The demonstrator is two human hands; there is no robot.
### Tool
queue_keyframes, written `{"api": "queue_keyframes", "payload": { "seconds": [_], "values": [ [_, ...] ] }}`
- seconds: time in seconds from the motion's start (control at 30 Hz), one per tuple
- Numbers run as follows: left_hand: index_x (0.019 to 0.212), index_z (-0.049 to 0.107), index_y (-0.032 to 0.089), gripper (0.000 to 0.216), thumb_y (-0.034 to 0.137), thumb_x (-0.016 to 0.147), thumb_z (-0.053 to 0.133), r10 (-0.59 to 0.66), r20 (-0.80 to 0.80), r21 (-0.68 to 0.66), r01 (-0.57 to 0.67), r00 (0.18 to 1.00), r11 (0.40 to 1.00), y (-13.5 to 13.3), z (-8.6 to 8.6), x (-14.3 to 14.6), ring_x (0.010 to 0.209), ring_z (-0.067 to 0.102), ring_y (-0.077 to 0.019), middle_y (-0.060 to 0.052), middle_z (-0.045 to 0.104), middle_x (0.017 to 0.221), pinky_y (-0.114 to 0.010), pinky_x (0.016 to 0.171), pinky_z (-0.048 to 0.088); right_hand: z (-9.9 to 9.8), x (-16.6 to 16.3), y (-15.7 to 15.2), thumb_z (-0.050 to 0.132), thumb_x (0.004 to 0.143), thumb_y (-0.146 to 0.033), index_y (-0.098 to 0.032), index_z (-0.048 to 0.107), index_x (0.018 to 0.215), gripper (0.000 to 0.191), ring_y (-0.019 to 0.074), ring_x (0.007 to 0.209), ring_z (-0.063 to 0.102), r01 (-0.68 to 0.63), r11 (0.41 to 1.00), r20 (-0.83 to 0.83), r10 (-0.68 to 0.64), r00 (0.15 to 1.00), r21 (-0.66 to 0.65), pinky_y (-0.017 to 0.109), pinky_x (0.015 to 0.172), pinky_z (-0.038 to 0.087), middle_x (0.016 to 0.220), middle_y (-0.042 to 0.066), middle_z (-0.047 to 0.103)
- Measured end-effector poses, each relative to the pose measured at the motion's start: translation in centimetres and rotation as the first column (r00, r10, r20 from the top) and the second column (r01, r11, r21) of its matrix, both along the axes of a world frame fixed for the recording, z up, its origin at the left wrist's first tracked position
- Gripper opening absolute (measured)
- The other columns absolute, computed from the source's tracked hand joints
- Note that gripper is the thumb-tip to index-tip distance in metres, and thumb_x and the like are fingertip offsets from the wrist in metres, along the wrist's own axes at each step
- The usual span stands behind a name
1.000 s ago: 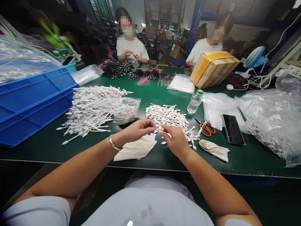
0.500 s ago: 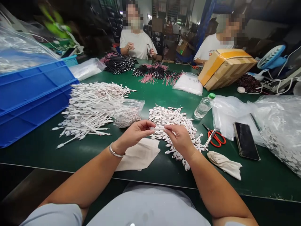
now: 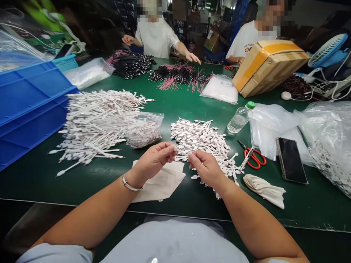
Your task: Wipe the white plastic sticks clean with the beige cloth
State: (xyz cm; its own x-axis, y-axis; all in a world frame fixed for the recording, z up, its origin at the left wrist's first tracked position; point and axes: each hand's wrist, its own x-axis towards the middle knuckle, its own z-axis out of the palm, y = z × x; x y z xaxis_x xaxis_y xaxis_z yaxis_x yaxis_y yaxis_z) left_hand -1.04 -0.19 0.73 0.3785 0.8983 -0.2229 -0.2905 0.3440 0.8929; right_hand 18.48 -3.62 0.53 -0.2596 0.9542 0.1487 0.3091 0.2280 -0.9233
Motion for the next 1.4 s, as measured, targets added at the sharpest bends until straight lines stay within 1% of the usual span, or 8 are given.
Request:
{"api": "queue_keyframes", "payload": {
  "seconds": [0.17, 0.37, 0.53, 0.6, 0.73, 0.9, 1.13, 1.4],
  "values": [
    [0.083, 0.062, 0.016, 0.020, 0.030, 0.072, 0.071, 0.071, 0.071, -0.144, -0.060, 0.995, 0.988, 0.1, -0.1, 0.2, 0.074, 0.062, -0.0098, 0.000, 0.065, 0.076, -0.020, 0.068, 0.047, 1.2, 0.6, 1.0, 0.050, 0.091, -0.065, -0.014, 0.060, 0.071, 0.055, 0.0145, 0.063, 0.055, -0.126, 0.989, -0.066, 0.122, 0.990, -0.073, 0.022, 0.059, 0.046, 0.067, 0.002, 0.059],
    [0.079, 0.059, 0.015, 0.008, 0.022, 0.080, 0.060, 0.133, 0.101, -0.220, -0.108, 0.986, 0.970, 0.8, -0.1, -0.2, 0.078, 0.066, -0.0131, -0.004, 0.069, 0.081, -0.024, 0.074, 0.053, 5.9, 3.7, 2.1, 0.067, 0.081, -0.066, -0.013, 0.063, 0.079, 0.053, 0.0127, 0.061, 0.054, 0.093, 0.995, -0.206, -0.082, 0.975, 0.042, 0.020, 0.057, 0.046, 0.068, 0.002, 0.058],
    [0.074, 0.057, 0.015, 0.008, 0.019, 0.080, 0.056, 0.144, 0.083, -0.252, -0.119, 0.986, 0.960, 0.6, -0.2, -0.1, 0.073, 0.066, -0.0127, -0.003, 0.068, 0.075, -0.022, 0.067, 0.054, 8.5, 7.8, -1.0, 0.073, 0.082, -0.056, -0.014, 0.064, 0.081, 0.043, 0.0135, 0.063, 0.054, 0.210, 0.967, -0.058, -0.203, 0.977, 0.142, 0.021, 0.058, 0.045, 0.070, 0.002, 0.058],
    [0.075, 0.057, 0.014, 0.007, 0.019, 0.080, 0.056, 0.136, 0.081, -0.245, -0.113, 0.987, 0.963, 0.6, -0.4, -0.1, 0.070, 0.065, -0.0120, -0.002, 0.066, 0.072, -0.020, 0.063, 0.053, 7.9, 9.9, -3.8, 0.073, 0.082, -0.053, -0.014, 0.066, 0.084, 0.039, 0.0150, 0.066, 0.055, 0.192, 0.977, 0.115, -0.202, 0.973, 0.091, 0.023, 0.059, 0.045, 0.073, 0.002, 0.059],
    [0.076, 0.055, 0.014, 0.005, 0.018, 0.078, 0.058, 0.097, 0.080, -0.218, -0.078, 0.992, 0.973, 0.6, -0.7, 0.0, 0.066, 0.063, -0.0112, -0.001, 0.062, 0.068, -0.019, 0.060, 0.052, 4.3, 13.4, -10.4, 0.069, 0.081, -0.051, -0.018, 0.068, 0.088, 0.033, 0.0187, 0.070, 0.056, 0.109, 0.979, 0.460, -0.018, 0.888, -0.173, 0.026, 0.060, 0.044, 0.079, 0.002, 0.059],
    [0.074, 0.053, 0.014, 0.005, 0.015, 0.079, 0.055, 0.042, 0.058, -0.199, -0.029, 0.997, 0.980, 0.3, -0.6, 0.2, 0.059, 0.059, -0.0099, 0.000, 0.059, 0.064, -0.018, 0.055, 0.050, -0.5, 14.5, -15.3, 0.071, 0.077, -0.035, -0.018, 0.063, 0.087, 0.021, 0.0217, 0.079, 0.053, 0.153, 0.984, 0.614, -0.069, 0.786, -0.086, 0.031, 0.068, 0.044, 0.085, 0.004, 0.057],
    [0.074, 0.054, 0.014, 0.005, 0.015, 0.078, 0.056, 0.045, 0.043, -0.194, -0.036, 0.998, 0.980, 0.2, -0.8, 0.3, 0.054, 0.056, -0.0084, -0.001, 0.060, 0.064, -0.018, 0.053, 0.048, -2.1, 12.0, -16.7, 0.060, 0.091, -0.025, -0.018, 0.058, 0.078, 0.014, 0.0204, 0.078, 0.051, 0.101, 0.984, 0.623, -0.170, 0.763, 0.146, 0.031, 0.072, 0.040, 0.080, 0.004, 0.054],
    [0.078, 0.053, 0.014, 0.008, 0.018, 0.077, 0.060, -0.007, 0.045, -0.169, 0.015, 0.999, 0.986, -0.1, -1.0, 0.2, 0.057, 0.058, -0.0075, -0.001, 0.062, 0.066, -0.016, 0.054, 0.047, -1.6, 11.6, -14.7, 0.054, 0.094, -0.051, -0.018, 0.064, 0.078, 0.038, 0.0190, 0.068, 0.054, 0.186, 0.982, 0.433, -0.155, 0.888, -0.029, 0.028, 0.061, 0.042, 0.076, 0.004, 0.057]
  ]
}}
